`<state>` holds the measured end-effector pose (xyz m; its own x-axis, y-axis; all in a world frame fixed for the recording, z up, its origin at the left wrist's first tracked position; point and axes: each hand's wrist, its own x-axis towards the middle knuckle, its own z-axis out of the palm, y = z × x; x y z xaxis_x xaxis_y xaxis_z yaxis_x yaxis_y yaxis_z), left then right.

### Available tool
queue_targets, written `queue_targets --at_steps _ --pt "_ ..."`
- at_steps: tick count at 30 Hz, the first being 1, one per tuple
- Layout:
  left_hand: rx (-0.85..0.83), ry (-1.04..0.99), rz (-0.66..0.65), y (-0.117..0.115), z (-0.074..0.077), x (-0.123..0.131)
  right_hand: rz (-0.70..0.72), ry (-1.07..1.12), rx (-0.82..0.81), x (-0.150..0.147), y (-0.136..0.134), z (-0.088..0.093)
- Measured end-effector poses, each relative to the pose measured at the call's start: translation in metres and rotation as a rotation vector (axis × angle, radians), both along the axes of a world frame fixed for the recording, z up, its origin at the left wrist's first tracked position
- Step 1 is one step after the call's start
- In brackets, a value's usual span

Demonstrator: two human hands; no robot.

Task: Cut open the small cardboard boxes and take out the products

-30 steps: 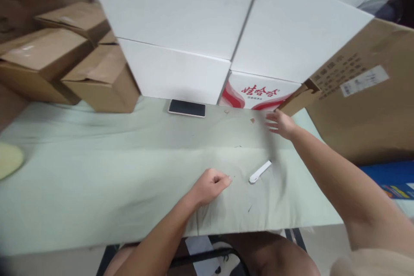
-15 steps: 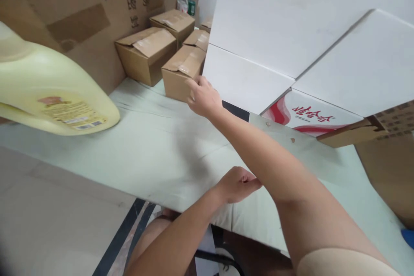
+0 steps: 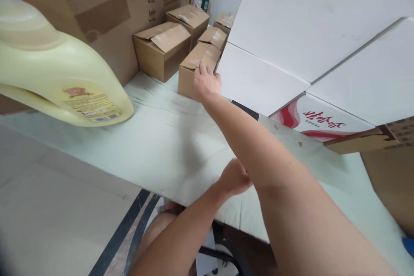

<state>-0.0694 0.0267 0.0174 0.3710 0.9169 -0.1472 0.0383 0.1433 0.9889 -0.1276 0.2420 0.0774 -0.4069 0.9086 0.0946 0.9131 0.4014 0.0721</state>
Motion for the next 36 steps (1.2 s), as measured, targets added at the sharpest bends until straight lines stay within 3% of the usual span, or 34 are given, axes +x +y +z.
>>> queue_targets --at_steps 2,6,10,12,14,17,19,21,26,32,36 --pt "0.053 0.036 0.121 0.005 0.001 -0.007 0.069 0.012 0.036 0.016 -0.014 0.001" --pt "0.367 0.062 0.62 0.013 0.006 -0.034 0.203 0.079 0.103 0.081 -0.071 -0.002" --pt "0.735 -0.008 1.027 0.017 0.01 -0.061 0.105 0.188 0.09 0.179 -0.151 -0.019" --pt "0.799 -0.026 1.109 0.021 0.009 -0.067 -0.028 0.362 0.11 0.226 -0.194 -0.033" --pt "0.735 -0.049 0.955 0.026 0.008 -0.065 -0.218 0.595 0.102 0.264 -0.234 -0.047" --pt "0.515 -0.117 0.417 0.031 0.006 -0.052 -0.499 0.939 -0.002 0.293 -0.278 -0.064" --pt "0.408 -0.147 0.121 0.032 0.005 -0.038 -0.585 1.098 -0.011 0.298 -0.29 -0.071" --pt "0.364 -0.153 -0.007 0.032 0.004 -0.025 -0.622 1.218 0.049 0.297 -0.29 -0.075" --pt "0.317 -0.156 0.088 0.033 0.002 -0.005 -0.632 1.441 0.164 0.297 -0.279 -0.075" --pt "0.161 -0.202 0.133 0.027 0.003 0.006 -0.567 1.504 0.109 0.308 -0.283 -0.069" --pt "0.108 -0.181 0.168 0.019 0.005 0.013 -0.545 1.473 0.078 0.324 -0.289 -0.075"
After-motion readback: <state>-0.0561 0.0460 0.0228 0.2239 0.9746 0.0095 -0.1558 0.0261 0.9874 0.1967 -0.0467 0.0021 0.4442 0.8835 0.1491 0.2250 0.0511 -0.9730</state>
